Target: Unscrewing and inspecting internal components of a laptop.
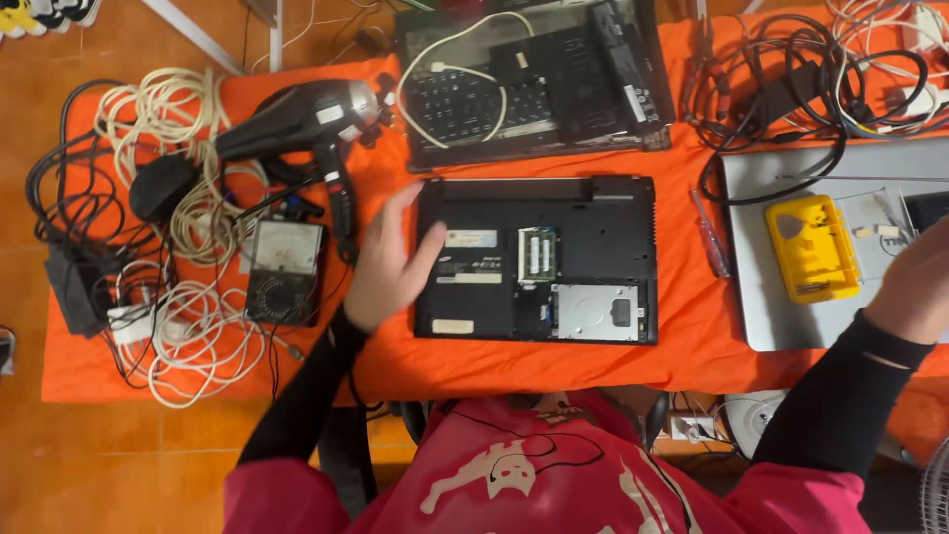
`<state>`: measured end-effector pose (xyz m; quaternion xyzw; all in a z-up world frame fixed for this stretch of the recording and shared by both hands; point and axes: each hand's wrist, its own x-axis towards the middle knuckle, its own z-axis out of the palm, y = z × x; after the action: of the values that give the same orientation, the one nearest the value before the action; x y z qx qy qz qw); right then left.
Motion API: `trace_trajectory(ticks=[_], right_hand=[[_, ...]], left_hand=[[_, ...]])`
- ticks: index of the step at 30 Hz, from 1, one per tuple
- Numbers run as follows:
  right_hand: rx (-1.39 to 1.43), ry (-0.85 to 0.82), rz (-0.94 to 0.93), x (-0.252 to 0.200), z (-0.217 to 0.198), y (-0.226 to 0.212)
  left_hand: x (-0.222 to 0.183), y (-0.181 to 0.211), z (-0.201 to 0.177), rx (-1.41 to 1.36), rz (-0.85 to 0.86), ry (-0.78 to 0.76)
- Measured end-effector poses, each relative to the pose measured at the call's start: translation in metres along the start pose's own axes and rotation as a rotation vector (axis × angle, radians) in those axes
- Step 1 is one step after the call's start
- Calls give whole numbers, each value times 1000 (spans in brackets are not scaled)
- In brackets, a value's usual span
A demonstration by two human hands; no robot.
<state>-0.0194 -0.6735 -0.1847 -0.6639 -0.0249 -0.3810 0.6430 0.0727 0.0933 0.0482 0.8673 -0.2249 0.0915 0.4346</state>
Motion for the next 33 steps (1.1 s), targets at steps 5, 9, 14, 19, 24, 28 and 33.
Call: trace_trajectory(ticks=[5,9,14,19,24,28,33], right_hand=[[48,82,-5,10,160,-106],[278,177,8,2,264,-172],[330,181,-12,-9,339,-189],[368,175,23,-26,379,-196],[435,104,82,-48,419,-213],[447,68,123,-69,457,-235],[479,50,249,-97,464,-226]], left_hand=[[50,-55,11,-311,-28,-11],[59,-112,43,-715,-110,47],[51,-111,47,-765,-151,63],[39,-106,44,-819,-186,64],[32,-103,38,-495,-63,36],[33,-97,25,-378,-24,33],[29,-125,36,-268,118,43]])
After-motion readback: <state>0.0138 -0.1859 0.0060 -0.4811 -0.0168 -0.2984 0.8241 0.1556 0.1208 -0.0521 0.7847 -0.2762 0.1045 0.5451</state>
